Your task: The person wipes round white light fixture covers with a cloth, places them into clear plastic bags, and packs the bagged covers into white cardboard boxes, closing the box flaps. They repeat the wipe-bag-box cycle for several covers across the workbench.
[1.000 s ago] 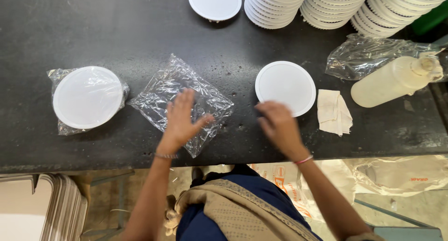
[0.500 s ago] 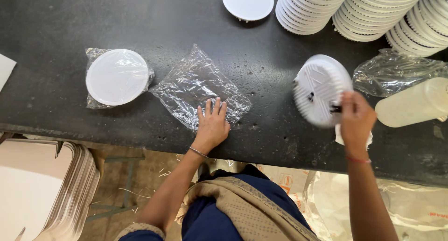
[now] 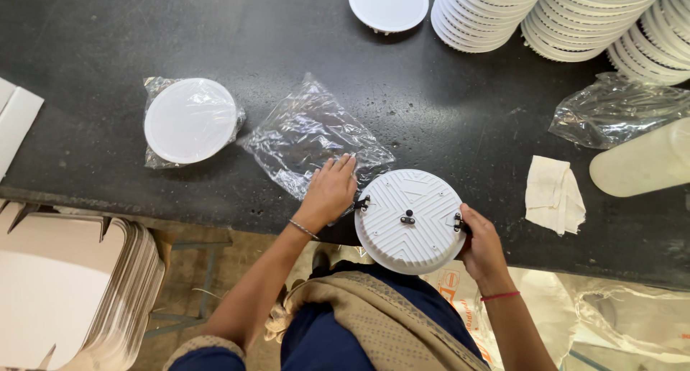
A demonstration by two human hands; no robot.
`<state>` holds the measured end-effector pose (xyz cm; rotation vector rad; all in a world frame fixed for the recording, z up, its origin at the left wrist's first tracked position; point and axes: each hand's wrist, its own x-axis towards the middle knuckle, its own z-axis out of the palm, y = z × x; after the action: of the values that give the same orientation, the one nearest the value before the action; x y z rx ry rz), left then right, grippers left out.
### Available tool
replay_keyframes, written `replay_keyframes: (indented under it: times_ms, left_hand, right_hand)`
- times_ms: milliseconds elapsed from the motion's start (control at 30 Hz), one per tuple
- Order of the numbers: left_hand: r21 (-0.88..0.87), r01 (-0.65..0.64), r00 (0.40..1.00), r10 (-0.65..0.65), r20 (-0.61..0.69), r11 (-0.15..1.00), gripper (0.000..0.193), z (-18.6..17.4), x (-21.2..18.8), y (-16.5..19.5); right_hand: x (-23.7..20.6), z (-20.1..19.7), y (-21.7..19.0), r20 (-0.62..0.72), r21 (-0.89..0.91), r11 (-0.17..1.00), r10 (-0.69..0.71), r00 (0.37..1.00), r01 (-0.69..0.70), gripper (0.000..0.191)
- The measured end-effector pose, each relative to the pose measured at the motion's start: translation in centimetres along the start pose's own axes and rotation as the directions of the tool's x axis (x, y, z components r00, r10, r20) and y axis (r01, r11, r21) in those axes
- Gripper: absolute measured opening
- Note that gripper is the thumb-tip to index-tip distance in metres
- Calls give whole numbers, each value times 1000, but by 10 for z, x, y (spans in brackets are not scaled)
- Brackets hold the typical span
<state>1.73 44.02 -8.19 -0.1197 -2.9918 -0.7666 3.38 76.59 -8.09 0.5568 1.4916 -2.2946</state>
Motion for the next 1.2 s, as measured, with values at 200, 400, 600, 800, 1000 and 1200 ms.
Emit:
replay_keyframes:
  times_ms: [200, 400, 600, 800, 1000, 1200]
  left_hand:
    - [-227, 110, 988, -82, 132, 968, 48, -21, 0, 12]
    - [-127, -168, 986, 164, -44, 978, 48, -11, 3, 15]
    - [-145, -255, 967, 249, -61, 956, 51, 4, 6, 9]
    - [-204, -226, 973, 210, -96, 952, 48, -1, 11, 8]
    - [-273, -237, 969, 205, -140, 932, 48, -21, 13, -5]
    - [-358, -254, 964, 208, -164, 898, 47, -43, 11, -10]
  right_hand:
    - [-3, 6, 5, -7, 31, 999, -19, 1000, 19, 35]
    - [8, 21, 28, 158, 31, 996, -93, 983, 89, 30]
    - [19, 60, 43, 198, 49, 999, -20, 980, 11, 30]
    - [19, 90, 33, 234, -144, 989, -6, 972, 41, 26]
    - [42, 133, 23, 259, -162, 979, -80, 963, 125, 25]
    - [67, 164, 37, 388, -164, 981, -34, 921, 105, 31]
